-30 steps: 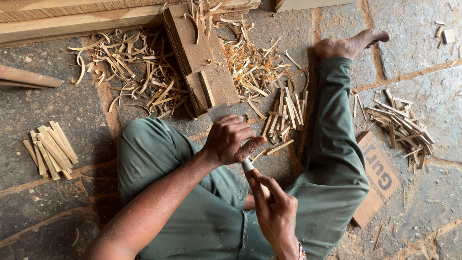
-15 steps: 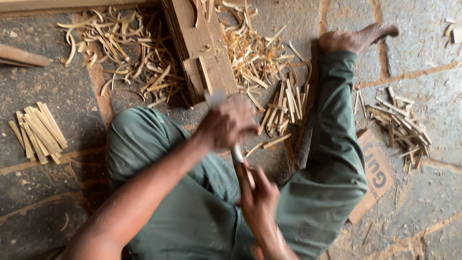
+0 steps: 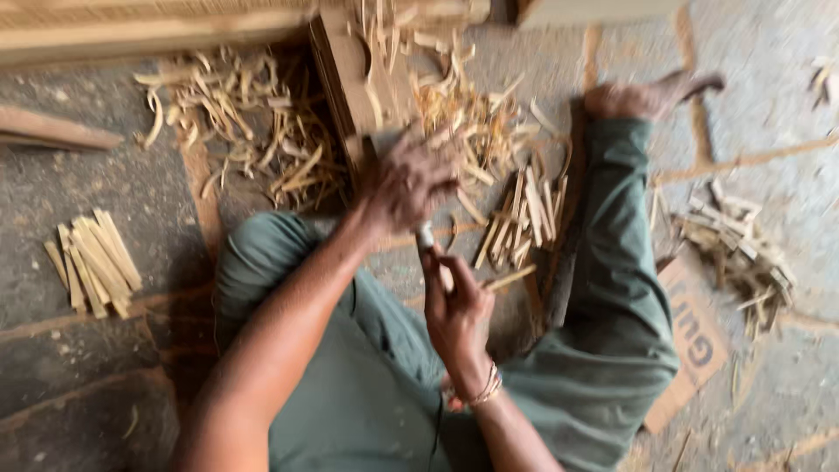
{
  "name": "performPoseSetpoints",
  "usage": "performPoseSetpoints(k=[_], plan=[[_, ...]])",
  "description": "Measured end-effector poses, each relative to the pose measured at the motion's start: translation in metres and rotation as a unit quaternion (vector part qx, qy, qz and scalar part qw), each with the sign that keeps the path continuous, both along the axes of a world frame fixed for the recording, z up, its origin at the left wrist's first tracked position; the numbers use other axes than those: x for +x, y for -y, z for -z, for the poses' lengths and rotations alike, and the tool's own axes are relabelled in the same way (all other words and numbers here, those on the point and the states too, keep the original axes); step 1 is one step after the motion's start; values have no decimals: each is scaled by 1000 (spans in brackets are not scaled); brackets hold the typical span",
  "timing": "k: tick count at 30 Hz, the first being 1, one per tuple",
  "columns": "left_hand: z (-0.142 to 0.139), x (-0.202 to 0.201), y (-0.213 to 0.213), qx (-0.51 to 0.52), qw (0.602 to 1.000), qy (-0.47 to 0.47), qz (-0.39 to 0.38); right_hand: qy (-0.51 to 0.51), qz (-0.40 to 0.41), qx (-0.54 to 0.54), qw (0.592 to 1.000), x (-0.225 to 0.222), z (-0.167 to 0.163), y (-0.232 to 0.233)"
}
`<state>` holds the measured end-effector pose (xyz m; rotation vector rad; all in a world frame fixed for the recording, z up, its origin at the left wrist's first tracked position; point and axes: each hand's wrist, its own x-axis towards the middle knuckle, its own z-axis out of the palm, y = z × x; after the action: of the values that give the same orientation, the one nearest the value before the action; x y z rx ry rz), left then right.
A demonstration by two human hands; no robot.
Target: The person sits on the floor and uses a chisel to carve small wooden sticks held against a wooden block. They repeatedly strike the chisel with their hand to shave off wood, creating shavings that accumulate on the floor.
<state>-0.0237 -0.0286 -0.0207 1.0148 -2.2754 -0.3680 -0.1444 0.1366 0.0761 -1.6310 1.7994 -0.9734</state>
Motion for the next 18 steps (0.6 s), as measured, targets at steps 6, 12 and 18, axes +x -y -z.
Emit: performPoseSetpoints(k=[6, 12, 18], plan=[[-12, -2, -21, -116, 979, -128, -105, -5, 33, 40, 999, -1, -4, -1], [-38, 63, -22, -77, 916, -101, -382, 8, 48, 61, 997, -4, -1, -3], [-56, 68, -29, -35, 893, -167, -418, 85, 57, 35, 994, -14, -9, -7]])
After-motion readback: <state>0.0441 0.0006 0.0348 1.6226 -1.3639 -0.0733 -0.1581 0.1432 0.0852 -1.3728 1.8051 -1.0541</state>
